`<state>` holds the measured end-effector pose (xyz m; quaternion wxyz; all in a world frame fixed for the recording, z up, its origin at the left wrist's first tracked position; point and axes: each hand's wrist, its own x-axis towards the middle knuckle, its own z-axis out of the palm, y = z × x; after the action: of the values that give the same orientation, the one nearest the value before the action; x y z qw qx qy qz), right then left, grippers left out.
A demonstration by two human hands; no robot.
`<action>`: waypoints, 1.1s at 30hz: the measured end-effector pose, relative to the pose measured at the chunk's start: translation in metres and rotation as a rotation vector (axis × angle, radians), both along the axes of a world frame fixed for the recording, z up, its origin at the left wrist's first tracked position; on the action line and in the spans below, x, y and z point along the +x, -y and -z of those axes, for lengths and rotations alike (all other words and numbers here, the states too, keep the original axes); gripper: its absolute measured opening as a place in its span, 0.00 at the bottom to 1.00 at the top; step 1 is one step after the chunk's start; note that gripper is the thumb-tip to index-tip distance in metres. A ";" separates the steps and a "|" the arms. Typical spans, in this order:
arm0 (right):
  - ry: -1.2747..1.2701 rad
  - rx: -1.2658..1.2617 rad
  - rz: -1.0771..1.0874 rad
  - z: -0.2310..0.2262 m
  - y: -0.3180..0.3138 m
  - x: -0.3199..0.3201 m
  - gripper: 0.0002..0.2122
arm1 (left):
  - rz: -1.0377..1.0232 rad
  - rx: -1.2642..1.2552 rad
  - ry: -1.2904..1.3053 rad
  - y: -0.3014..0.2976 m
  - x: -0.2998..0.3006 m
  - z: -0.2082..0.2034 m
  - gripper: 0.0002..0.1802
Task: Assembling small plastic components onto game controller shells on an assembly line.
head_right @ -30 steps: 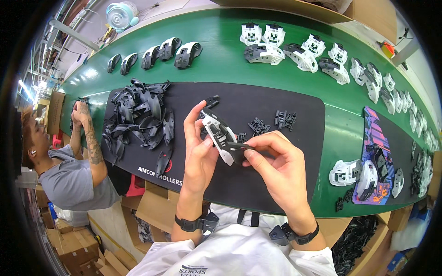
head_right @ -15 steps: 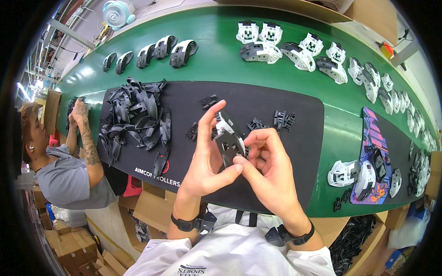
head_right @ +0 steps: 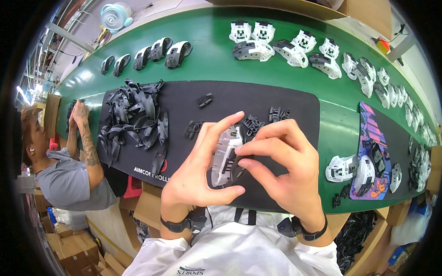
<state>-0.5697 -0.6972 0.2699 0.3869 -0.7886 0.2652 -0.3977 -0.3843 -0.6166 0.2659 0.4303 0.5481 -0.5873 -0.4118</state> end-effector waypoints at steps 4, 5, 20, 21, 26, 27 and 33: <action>0.025 0.194 0.000 0.007 -0.008 -0.002 0.13 | 0.068 0.019 0.080 -0.002 -0.002 0.002 0.59; 0.069 0.231 -0.005 0.010 -0.008 -0.004 0.13 | 0.067 0.028 0.095 -0.002 -0.002 0.002 0.59; -0.045 0.199 -0.051 0.008 -0.006 -0.019 0.12 | 0.144 0.057 0.147 0.000 -0.005 0.005 0.60; -0.024 0.233 -0.079 0.009 -0.006 -0.020 0.11 | 0.143 0.058 0.147 0.000 -0.005 0.005 0.60; 0.016 0.324 -0.134 0.010 -0.004 -0.025 0.10 | 0.156 0.076 0.146 0.001 -0.006 0.004 0.62; 0.028 0.355 -0.146 0.010 -0.004 -0.026 0.10 | 0.156 0.077 0.146 0.001 -0.005 0.004 0.62; 0.042 0.488 -0.199 0.012 -0.003 -0.032 0.09 | 0.155 0.099 0.132 0.003 -0.008 0.004 0.63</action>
<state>-0.6012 -0.6945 0.2582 0.6083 -0.6857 0.2664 -0.2981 -0.3918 -0.6193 0.2620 0.3300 0.5476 -0.6339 -0.4352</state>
